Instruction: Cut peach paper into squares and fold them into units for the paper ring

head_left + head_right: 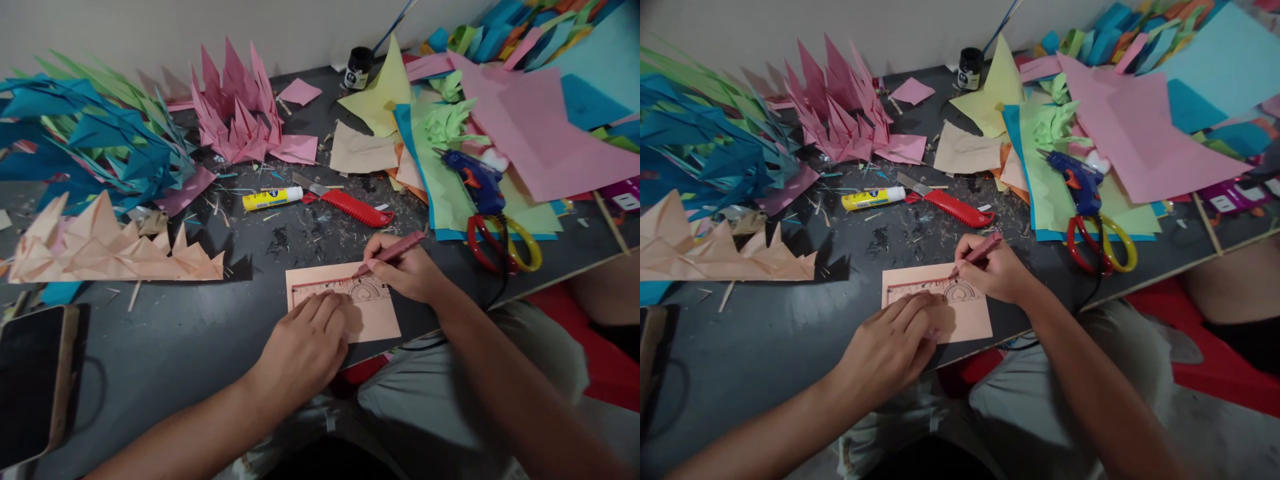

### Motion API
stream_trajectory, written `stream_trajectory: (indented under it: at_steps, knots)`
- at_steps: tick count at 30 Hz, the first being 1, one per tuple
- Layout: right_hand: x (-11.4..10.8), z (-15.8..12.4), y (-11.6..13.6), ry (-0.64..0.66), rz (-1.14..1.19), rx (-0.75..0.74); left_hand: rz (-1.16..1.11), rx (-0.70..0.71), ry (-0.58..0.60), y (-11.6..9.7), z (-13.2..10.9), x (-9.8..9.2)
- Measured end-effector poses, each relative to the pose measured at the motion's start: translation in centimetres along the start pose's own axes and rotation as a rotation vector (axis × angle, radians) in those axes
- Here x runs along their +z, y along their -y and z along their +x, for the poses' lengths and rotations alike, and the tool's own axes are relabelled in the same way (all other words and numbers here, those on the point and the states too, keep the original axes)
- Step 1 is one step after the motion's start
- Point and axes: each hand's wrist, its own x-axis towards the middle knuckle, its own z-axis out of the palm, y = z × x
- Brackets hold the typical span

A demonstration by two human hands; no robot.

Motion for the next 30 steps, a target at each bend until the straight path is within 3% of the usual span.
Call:
stream_trajectory:
  at_steps: [4,9,19,23,30]
  knots:
    - [-0.1,-0.1,-0.4,-0.023,0.006,-0.01,-0.037,-0.022,-0.004,0.0,-0.1,0.0]
    - [-0.9,-0.6,-0.6,-0.207,-0.009,-0.109,-0.062,-0.033,0.008,0.1,-0.2,0.0]
    - [-3.3,-3.4,1.0,0.187,-0.52,-0.123,-0.343,-0.1,0.007,2.0,0.3,-1.1]
    - [-3.5,-3.8,0.9,0.246,-0.578,-0.101,-0.329,-0.1,0.027,3.5,0.6,-2.2]
    - [-3.1,-4.0,0.9,0.247,-0.547,-0.114,-0.281,-0.132,0.202,4.7,0.6,-2.6]
